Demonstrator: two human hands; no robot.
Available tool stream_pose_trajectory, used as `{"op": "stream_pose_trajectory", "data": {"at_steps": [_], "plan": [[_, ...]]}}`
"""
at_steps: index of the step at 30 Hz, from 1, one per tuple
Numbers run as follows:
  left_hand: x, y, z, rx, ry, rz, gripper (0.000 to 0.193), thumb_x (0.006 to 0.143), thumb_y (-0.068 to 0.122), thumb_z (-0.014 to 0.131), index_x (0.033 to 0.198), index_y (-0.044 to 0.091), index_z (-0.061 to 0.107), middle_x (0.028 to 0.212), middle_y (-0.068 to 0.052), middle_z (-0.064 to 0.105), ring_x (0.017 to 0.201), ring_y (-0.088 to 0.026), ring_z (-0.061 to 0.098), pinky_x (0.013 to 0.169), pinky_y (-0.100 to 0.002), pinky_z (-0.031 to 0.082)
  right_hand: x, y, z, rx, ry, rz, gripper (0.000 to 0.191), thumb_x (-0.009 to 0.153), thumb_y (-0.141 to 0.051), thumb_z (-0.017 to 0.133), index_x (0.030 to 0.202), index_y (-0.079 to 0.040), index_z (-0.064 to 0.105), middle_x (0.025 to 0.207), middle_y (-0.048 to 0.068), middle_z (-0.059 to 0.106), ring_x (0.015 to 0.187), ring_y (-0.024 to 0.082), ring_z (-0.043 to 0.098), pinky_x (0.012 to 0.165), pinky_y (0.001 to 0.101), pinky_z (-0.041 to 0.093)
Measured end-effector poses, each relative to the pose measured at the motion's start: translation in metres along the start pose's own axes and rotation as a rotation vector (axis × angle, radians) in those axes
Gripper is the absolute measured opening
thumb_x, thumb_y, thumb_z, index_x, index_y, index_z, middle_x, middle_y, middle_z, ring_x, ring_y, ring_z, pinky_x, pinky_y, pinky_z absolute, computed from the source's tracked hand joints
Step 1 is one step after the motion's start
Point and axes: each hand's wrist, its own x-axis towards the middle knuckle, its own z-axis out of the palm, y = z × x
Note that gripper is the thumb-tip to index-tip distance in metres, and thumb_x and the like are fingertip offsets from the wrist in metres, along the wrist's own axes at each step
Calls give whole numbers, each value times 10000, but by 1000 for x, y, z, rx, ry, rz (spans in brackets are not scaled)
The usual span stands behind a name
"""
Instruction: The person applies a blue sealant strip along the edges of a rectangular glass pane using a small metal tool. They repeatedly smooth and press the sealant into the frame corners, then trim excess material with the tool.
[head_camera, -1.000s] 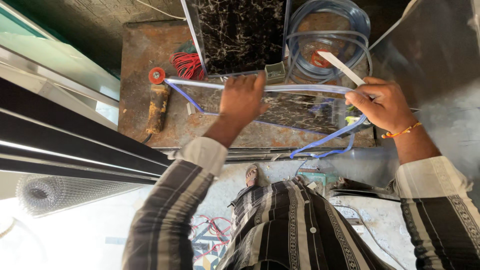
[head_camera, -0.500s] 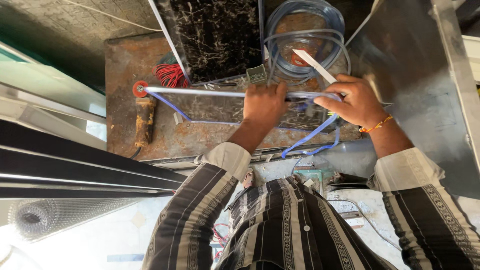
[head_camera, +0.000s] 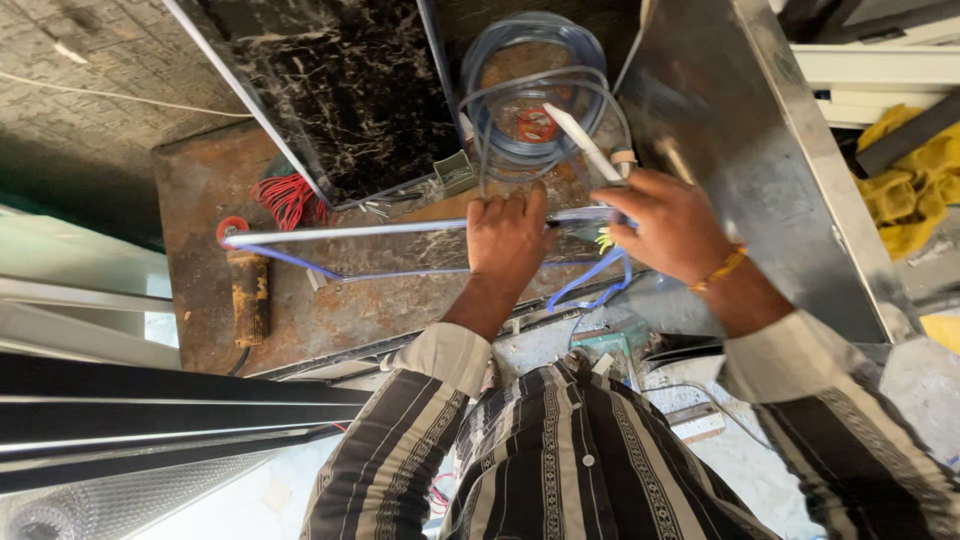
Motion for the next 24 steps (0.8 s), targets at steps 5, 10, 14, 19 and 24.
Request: {"op": "stream_pose_trajectory", "data": {"at_steps": [5, 10, 14, 19, 24], "plan": [[12, 17, -4, 61, -199, -75, 562, 687, 484, 861, 1118, 177, 672, 919, -89, 706, 878, -316, 671, 820, -499, 454, -46, 44, -82, 88, -57, 134, 310, 892, -170, 789, 1188, -91, 734, 961, 69, 723, 813, 175, 704, 733, 306, 577], [15, 40, 4, 191, -113, -31, 486, 757, 387, 843, 1118, 130, 645, 974, -66, 707, 922, -266, 667, 890, -499, 461, -70, 75, -97, 273, -57, 219, 298, 929, -153, 755, 1211, -64, 719, 1068, 89, 738, 917, 155, 709, 806, 265, 557], [23, 82, 15, 11, -119, 37, 624, 645, 460, 812, 1091, 71, 615, 974, -140, 711, 940, -324, 677, 858, -521, 477, -74, 98, -79, 655, -80, 416, 304, 972, -139, 692, 1256, -32, 691, 1130, 71, 717, 863, 115, 676, 726, 246, 548], [31, 100, 21, -10, -271, -81, 341, 912, 257, 646, 1215, 116, 576, 1024, -118, 694, 984, -349, 666, 853, -515, 484, -78, 134, -77, 797, -192, 541, 316, 993, -102, 659, 1296, -14, 680, 1072, 83, 703, 864, 113, 628, 719, 256, 516], [26, 112, 28, 132, 88, -25, 458, 839, 201, 616, 1293, 146, 577, 1072, -122, 668, 968, -338, 675, 934, -533, 486, -80, 153, -87, 869, -253, 287, 372, 925, -97, 698, 1283, -6, 653, 1109, 72, 677, 990, 97, 622, 848, 261, 574]]}}
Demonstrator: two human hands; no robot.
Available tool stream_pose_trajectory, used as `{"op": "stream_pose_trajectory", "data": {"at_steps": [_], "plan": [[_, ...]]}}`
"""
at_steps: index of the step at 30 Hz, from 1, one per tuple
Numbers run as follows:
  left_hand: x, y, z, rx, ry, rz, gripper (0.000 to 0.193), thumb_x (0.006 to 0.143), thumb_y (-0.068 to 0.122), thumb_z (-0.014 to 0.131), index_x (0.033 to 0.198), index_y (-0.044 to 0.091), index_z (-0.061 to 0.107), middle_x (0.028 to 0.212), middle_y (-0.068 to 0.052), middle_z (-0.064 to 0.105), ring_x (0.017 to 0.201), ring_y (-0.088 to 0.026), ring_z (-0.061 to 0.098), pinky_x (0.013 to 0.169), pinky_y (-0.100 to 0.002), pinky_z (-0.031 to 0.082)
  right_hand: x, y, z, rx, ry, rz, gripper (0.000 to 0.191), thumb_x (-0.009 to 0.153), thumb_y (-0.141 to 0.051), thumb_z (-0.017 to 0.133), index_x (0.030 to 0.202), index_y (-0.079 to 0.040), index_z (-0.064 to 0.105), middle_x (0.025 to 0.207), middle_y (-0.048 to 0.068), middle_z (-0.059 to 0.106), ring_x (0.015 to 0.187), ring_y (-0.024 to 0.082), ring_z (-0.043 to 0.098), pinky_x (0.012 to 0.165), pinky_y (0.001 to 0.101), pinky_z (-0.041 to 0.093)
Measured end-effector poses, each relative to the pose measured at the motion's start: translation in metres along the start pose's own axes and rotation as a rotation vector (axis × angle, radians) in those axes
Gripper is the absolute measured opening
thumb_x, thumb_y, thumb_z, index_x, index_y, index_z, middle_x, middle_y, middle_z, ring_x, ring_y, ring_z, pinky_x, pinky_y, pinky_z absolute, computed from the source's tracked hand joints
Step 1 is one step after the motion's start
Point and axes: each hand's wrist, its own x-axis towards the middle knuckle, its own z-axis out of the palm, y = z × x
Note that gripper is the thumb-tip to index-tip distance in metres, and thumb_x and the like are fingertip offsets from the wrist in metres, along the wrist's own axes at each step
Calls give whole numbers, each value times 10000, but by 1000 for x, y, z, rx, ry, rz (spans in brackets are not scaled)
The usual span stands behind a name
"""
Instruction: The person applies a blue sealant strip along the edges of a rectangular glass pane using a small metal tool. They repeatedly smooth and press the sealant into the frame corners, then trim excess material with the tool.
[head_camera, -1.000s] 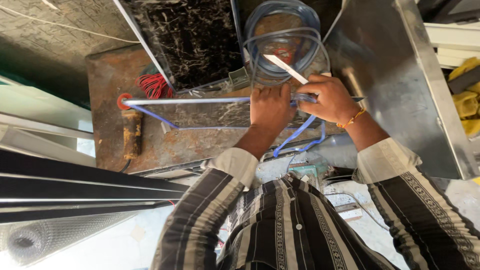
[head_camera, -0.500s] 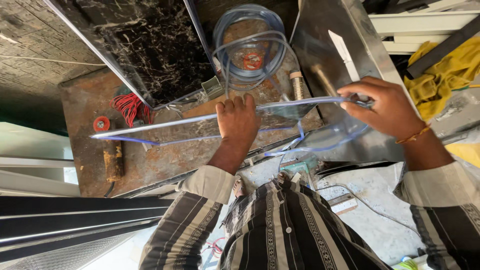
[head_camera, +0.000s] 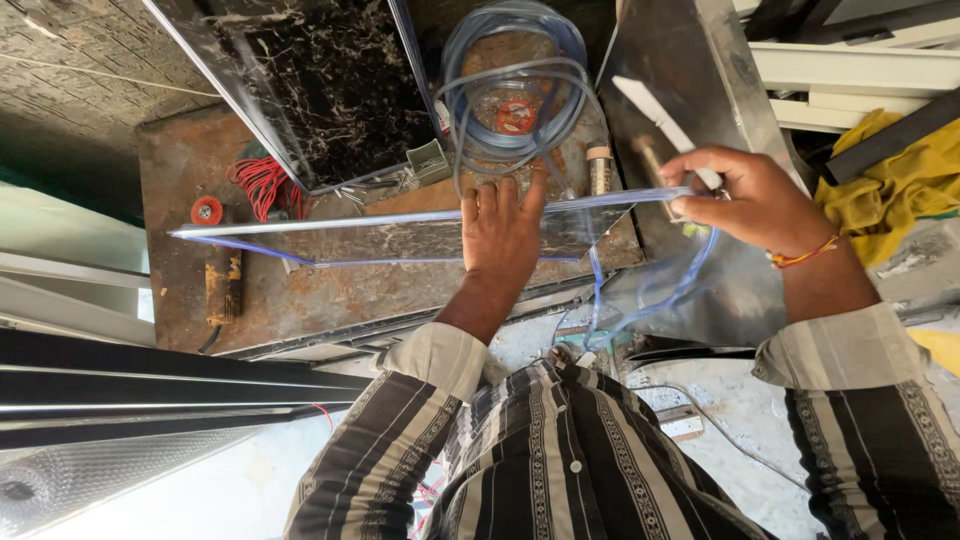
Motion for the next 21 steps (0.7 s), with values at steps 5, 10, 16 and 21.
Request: {"op": "stream_pose_trajectory", "data": {"at_steps": [5, 10, 16, 21], "plan": [[13, 54, 15, -112, -139, 49, 418, 896, 224, 608, 1287, 81, 574, 1168, -131, 672, 1020, -332, 682, 954, -532, 484, -4, -3, -6, -294, 41, 21, 333, 936, -132, 670, 1254, -33, 677, 1151, 96, 702, 971, 150, 707, 847, 300, 559], [32, 83, 20, -169, -257, 51, 464, 928, 280, 654, 1352, 107, 581, 1053, -122, 692, 973, -331, 678, 858, -514, 491, -15, 0, -20, -431, 62, -51, 334, 923, -137, 679, 1249, -64, 691, 1163, 115, 704, 1002, 234, 709, 883, 356, 549], [29, 98, 15, -143, 25, 48, 365, 836, 281, 688, 1159, 142, 590, 1004, -76, 694, 963, -306, 677, 812, -484, 478, -22, 7, -20, -544, 54, -83, 296, 894, -107, 681, 1188, -94, 706, 1091, 114, 704, 935, 277, 701, 861, 405, 554], [38, 127, 24, -113, -274, 89, 417, 915, 261, 639, 1303, 116, 583, 1029, -89, 673, 976, -310, 652, 796, -518, 463, -26, 14, -16, -609, 85, -127, 337, 846, -102, 707, 1183, -88, 703, 1082, 139, 698, 987, 338, 683, 865, 431, 539]]}}
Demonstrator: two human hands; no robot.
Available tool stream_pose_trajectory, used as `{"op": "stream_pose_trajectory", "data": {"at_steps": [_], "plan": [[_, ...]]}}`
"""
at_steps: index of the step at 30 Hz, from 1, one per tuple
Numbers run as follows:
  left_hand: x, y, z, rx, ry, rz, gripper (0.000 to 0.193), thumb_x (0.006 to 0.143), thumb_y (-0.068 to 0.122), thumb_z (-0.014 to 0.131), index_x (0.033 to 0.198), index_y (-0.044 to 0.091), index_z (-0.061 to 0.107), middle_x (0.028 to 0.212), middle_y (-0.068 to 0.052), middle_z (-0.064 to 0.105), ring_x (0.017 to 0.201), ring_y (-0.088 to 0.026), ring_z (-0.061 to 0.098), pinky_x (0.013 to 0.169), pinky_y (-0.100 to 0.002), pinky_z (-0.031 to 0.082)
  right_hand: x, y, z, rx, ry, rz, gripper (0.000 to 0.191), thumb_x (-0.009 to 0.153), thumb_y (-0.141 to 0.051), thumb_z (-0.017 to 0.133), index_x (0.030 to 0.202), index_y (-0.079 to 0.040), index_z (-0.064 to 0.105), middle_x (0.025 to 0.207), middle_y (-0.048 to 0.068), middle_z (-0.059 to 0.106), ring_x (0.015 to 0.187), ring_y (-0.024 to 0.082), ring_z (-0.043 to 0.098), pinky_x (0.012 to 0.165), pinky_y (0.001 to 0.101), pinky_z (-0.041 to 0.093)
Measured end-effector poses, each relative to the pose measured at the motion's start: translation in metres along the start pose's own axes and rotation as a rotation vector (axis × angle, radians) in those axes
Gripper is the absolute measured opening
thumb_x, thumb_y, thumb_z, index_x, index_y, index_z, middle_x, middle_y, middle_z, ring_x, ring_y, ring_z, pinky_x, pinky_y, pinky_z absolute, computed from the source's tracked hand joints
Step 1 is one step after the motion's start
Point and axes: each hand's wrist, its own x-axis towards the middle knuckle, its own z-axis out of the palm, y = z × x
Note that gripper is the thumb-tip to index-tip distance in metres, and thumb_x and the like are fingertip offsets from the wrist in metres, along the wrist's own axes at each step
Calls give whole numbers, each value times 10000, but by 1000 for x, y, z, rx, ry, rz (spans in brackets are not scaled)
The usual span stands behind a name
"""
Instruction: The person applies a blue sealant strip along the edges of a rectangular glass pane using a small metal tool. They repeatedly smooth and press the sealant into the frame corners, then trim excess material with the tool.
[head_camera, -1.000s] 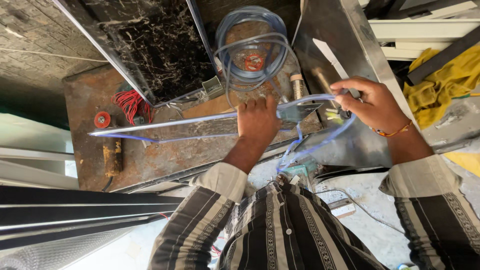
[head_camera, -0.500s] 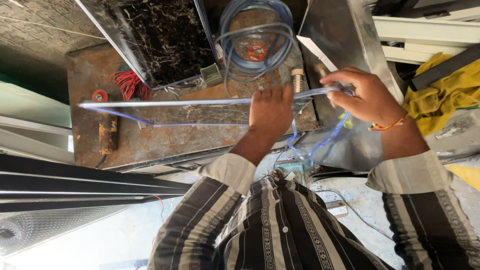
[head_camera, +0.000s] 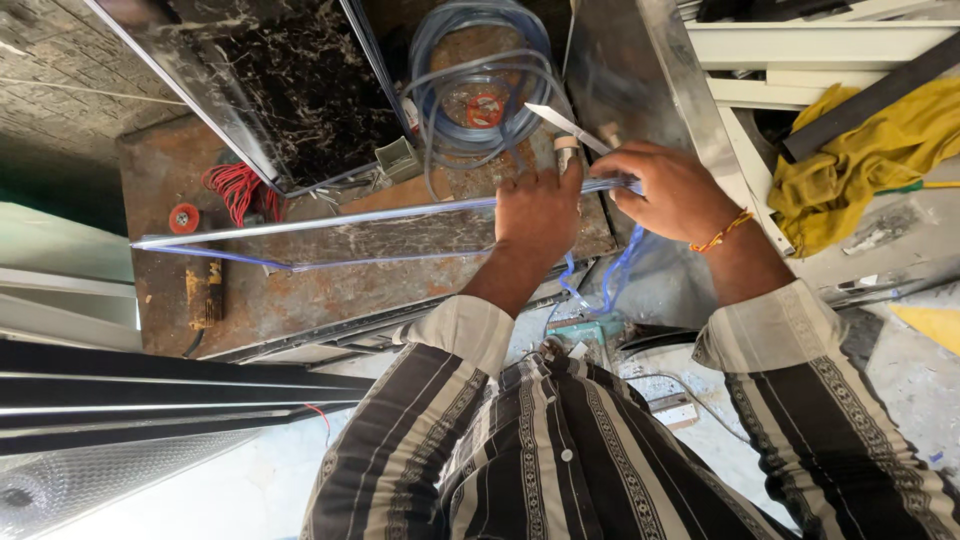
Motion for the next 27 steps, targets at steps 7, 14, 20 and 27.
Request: {"op": "stream_pose_trajectory", "data": {"at_steps": [7, 14, 20, 27], "plan": [[-1, 2, 0, 82, 299, 81, 583, 874, 212, 616, 1425, 51, 508, 1173, -112, 673, 952, -296, 665, 777, -493, 475, -18, -5, 8, -71, 122, 59, 315, 897, -87, 704, 1211, -103, 713, 1100, 136, 717, 986, 344, 690, 864, 430, 548], [5, -21, -14, -404, 260, 176, 375, 869, 214, 702, 1185, 57, 576, 1142, -119, 659, 1025, -317, 688, 881, -460, 555, -65, -37, -14, -181, 580, 181, 349, 1056, 4, 588, 1390, -82, 639, 1162, 146, 732, 981, 271, 742, 842, 358, 602], [9, -43, -18, -559, 90, 80, 195, 930, 230, 708, 1064, 94, 669, 1084, -98, 705, 947, -348, 710, 797, -471, 583, -86, -83, -1, -110, 619, 352, 462, 1112, -144, 577, 1556, -50, 487, 865, 90, 709, 764, 242, 722, 707, 386, 577], [6, -52, -12, -454, 113, 150, 187, 908, 250, 729, 1002, 104, 660, 999, -93, 704, 909, -336, 713, 781, -465, 586, -61, -118, 72, -332, 424, 380, 526, 1043, -225, 618, 1536, -77, 509, 567, 79, 579, 467, 280, 578, 480, 442, 464]]}}
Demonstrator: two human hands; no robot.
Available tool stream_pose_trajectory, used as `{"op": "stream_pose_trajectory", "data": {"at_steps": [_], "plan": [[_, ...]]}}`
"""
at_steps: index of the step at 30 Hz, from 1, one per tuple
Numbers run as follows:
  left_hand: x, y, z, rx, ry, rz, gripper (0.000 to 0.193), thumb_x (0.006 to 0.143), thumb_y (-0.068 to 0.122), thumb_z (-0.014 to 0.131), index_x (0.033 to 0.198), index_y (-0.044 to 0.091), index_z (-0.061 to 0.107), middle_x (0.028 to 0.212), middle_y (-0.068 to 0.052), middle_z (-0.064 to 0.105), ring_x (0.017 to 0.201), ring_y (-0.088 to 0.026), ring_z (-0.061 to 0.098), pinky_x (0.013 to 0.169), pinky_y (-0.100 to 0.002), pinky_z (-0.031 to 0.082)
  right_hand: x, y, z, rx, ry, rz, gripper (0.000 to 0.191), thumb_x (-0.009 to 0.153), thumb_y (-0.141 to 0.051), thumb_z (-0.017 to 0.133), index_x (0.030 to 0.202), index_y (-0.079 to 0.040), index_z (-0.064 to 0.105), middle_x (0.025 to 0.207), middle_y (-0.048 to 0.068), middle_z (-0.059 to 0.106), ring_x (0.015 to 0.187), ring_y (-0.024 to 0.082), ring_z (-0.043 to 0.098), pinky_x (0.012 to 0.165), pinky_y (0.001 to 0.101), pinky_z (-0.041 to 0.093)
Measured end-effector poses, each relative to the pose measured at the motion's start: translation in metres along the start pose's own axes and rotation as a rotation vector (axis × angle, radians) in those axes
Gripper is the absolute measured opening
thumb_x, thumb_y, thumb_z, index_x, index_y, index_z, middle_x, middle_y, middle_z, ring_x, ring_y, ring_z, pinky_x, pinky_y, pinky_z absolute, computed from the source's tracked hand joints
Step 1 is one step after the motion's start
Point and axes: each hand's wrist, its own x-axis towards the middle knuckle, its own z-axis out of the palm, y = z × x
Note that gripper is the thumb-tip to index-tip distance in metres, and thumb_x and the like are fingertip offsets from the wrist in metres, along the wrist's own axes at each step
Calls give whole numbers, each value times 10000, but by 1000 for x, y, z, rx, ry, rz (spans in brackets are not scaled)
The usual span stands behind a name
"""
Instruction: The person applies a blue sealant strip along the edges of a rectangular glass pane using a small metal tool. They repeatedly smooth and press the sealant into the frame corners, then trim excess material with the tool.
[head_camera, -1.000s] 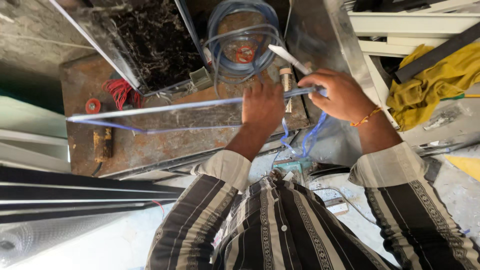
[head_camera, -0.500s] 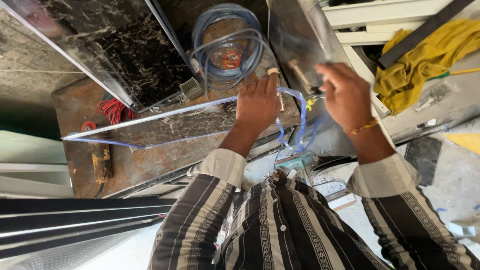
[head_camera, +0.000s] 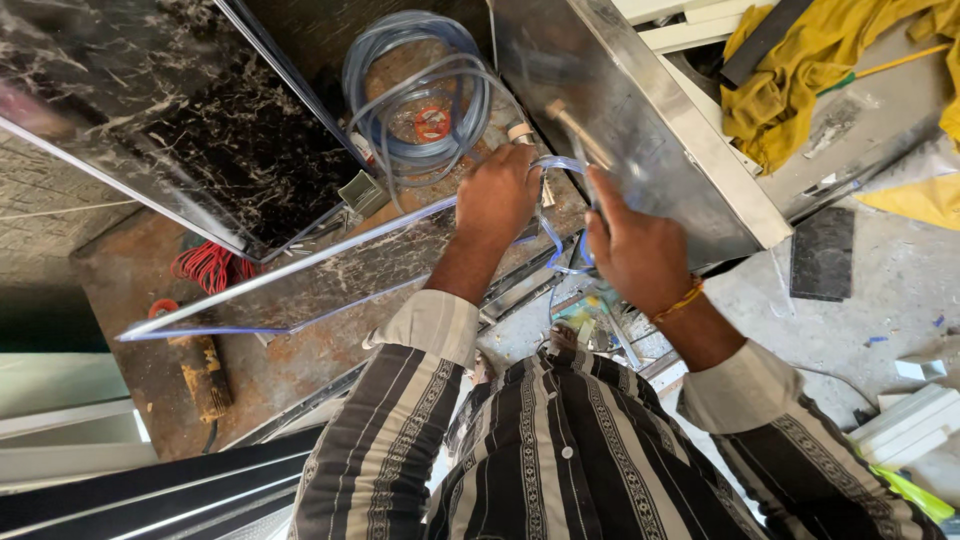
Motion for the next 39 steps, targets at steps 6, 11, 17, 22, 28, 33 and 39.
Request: {"op": "stream_pose_trajectory", "data": {"at_steps": [6, 11, 17, 22, 28, 33, 39], "plan": [[-9, -3, -4, -17, 10, -7, 195, 896, 250, 732, 1004, 105, 656, 980, -95, 706, 883, -339, 715, 730, -466, 581, -4, -33, 26, -148, -42, -1, 540, 962, -233, 661, 1470, -90, 542, 546, 70, 602, 432, 274, 586, 433, 451, 455], [-14, -3, -8, -22, 28, 21, 206, 886, 232, 728, 1043, 115, 662, 979, -92, 704, 868, -335, 716, 732, -462, 585, -8, -48, 26, -209, -60, 8, 537, 958, -228, 666, 1458, -74, 544, 567, 60, 624, 430, 258, 595, 422, 433, 459], [-18, -4, -7, 4, 12, 21, 198, 882, 219, 727, 1025, 107, 649, 984, -95, 706, 862, -329, 723, 711, -456, 586, 0, -51, 28, -255, -103, 16, 522, 961, -245, 639, 1450, -85, 548, 600, 41, 648, 442, 241, 611, 422, 421, 468], [-20, -6, -5, -31, -2, 0, 195, 877, 230, 723, 1003, 107, 642, 958, -86, 710, 848, -321, 726, 704, -451, 590, 0, -48, 26, -240, -205, 34, 511, 1008, -264, 616, 1477, -81, 526, 541, 55, 632, 407, 251, 599, 419, 417, 472], [-21, -9, -14, -44, 55, -19, 90, 879, 166, 683, 939, 131, 625, 934, -73, 721, 843, -333, 720, 703, -472, 585, 10, -49, 33, -253, -91, -61, 540, 990, -278, 625, 1500, -133, 520, 584, 79, 627, 457, 291, 600, 452, 457, 478], [-29, -11, -22, -74, 54, -17, 135, 857, 197, 702, 935, 118, 624, 901, -83, 718, 824, -343, 722, 685, -484, 577, -7, -60, 35, -268, -142, -8, 581, 989, -285, 629, 1529, -124, 491, 539, 85, 608, 431, 307, 583, 444, 467, 474], [-24, -7, -14, -74, 64, -36, 151, 880, 216, 716, 983, 134, 644, 947, -86, 734, 839, -335, 727, 718, -473, 588, -37, -38, 7, -43, -41, 8, 483, 1031, -217, 593, 1509, -148, 560, 599, 108, 608, 503, 306, 601, 509, 458, 483]]}}
